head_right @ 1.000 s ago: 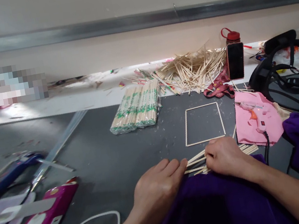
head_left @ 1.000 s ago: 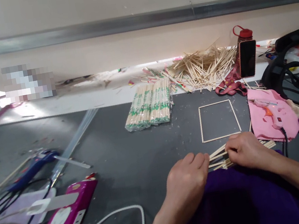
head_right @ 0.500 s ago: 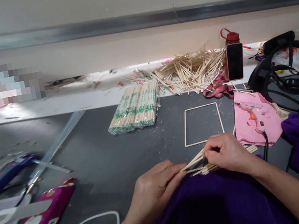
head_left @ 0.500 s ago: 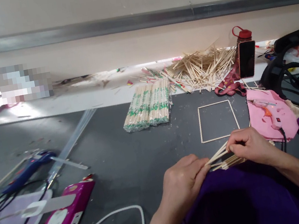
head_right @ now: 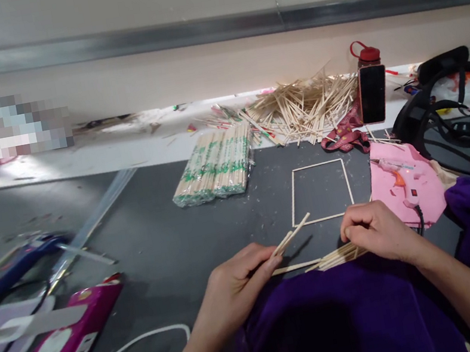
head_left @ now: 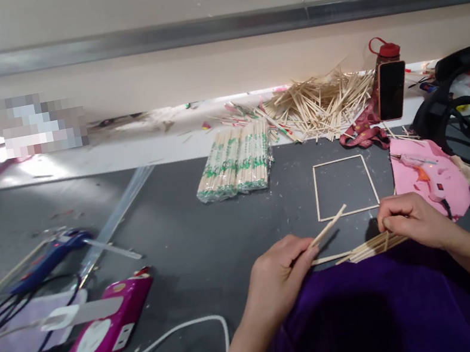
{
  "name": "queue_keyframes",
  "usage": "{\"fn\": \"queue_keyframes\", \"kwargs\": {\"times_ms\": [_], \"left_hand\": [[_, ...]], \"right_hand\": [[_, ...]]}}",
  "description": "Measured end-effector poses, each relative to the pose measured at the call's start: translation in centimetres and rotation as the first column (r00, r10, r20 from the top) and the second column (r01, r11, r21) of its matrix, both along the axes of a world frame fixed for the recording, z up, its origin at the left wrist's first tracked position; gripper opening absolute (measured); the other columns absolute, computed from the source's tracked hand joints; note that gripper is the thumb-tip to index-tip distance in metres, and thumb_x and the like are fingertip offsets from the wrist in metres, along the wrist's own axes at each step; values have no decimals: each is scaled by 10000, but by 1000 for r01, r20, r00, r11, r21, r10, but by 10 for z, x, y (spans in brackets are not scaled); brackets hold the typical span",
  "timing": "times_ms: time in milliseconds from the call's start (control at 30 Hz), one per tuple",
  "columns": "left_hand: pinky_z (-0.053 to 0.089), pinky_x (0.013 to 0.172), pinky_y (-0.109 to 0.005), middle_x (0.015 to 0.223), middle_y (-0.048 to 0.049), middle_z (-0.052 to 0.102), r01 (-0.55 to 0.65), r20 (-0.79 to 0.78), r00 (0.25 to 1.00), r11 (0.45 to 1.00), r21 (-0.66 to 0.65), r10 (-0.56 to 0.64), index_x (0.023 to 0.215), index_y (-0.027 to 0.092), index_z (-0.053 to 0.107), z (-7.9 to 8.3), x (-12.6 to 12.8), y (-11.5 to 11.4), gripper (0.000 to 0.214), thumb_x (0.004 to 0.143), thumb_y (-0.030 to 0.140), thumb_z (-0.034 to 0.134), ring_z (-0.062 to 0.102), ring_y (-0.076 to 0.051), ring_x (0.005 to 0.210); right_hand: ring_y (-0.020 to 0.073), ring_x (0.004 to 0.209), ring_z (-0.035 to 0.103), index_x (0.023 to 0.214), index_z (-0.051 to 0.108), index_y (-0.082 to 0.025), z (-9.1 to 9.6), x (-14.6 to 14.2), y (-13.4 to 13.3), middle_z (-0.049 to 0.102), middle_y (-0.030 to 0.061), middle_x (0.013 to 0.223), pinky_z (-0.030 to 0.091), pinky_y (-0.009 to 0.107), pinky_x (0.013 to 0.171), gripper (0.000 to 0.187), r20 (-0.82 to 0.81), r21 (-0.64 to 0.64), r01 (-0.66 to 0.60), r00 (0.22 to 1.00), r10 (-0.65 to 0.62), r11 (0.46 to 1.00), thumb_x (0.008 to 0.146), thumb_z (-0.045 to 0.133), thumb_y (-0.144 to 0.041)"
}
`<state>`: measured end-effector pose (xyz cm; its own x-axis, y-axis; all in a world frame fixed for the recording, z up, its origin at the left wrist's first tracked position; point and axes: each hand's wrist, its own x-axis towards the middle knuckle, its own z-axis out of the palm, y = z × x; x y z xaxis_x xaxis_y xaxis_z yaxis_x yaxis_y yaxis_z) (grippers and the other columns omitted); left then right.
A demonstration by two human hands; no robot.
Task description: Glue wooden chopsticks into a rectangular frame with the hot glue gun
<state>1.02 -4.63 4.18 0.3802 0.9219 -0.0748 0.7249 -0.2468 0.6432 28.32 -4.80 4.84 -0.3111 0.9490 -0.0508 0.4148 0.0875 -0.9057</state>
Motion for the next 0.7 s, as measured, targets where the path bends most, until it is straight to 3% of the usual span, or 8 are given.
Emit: {"fn": "queue_keyframes", "kwargs": {"times_ms": [200,433,533,700], "left_hand": [[419,706,-258,805,-23,678,114,-348,932,993,10,-104,900,261,732,-12,-2,1,329,936,352,418,608,-169,829],[404,671,-244,859,-27,663,187,-452,872,981,-49,-189,900,255,712,-17,3,1,278,915,291,436,598,-169,855],[400,666,-248,876,-27,661,193,-479,851,977,-94,-215,905,259,711,-16,4,1,273,913,271,439,608,-178,872],[404,669,-240,858,-18,657,184,-444,873,979,-82,-201,895,267,710,-17,0,1,272,919,275,440,618,-172,866]], "right_hand": [[90,581,520,723,687,-174,-3,7,4,635,3,698,360,207,529,220,29,77,26,999,-29,997,730,475,-115],[91,603,546,730,695,-181,-7,20,9,638,-4,719,370,206,549,228,211,52,-76,975,63,996,741,477,-116],[104,629,563,673,675,-182,-6,27,7,635,-8,695,363,219,578,209,432,3,-169,889,151,986,768,494,-139],[148,724,610,803,694,-205,-11,27,0,677,23,842,310,247,572,178,750,-24,-300,625,216,954,820,517,-196]]}}
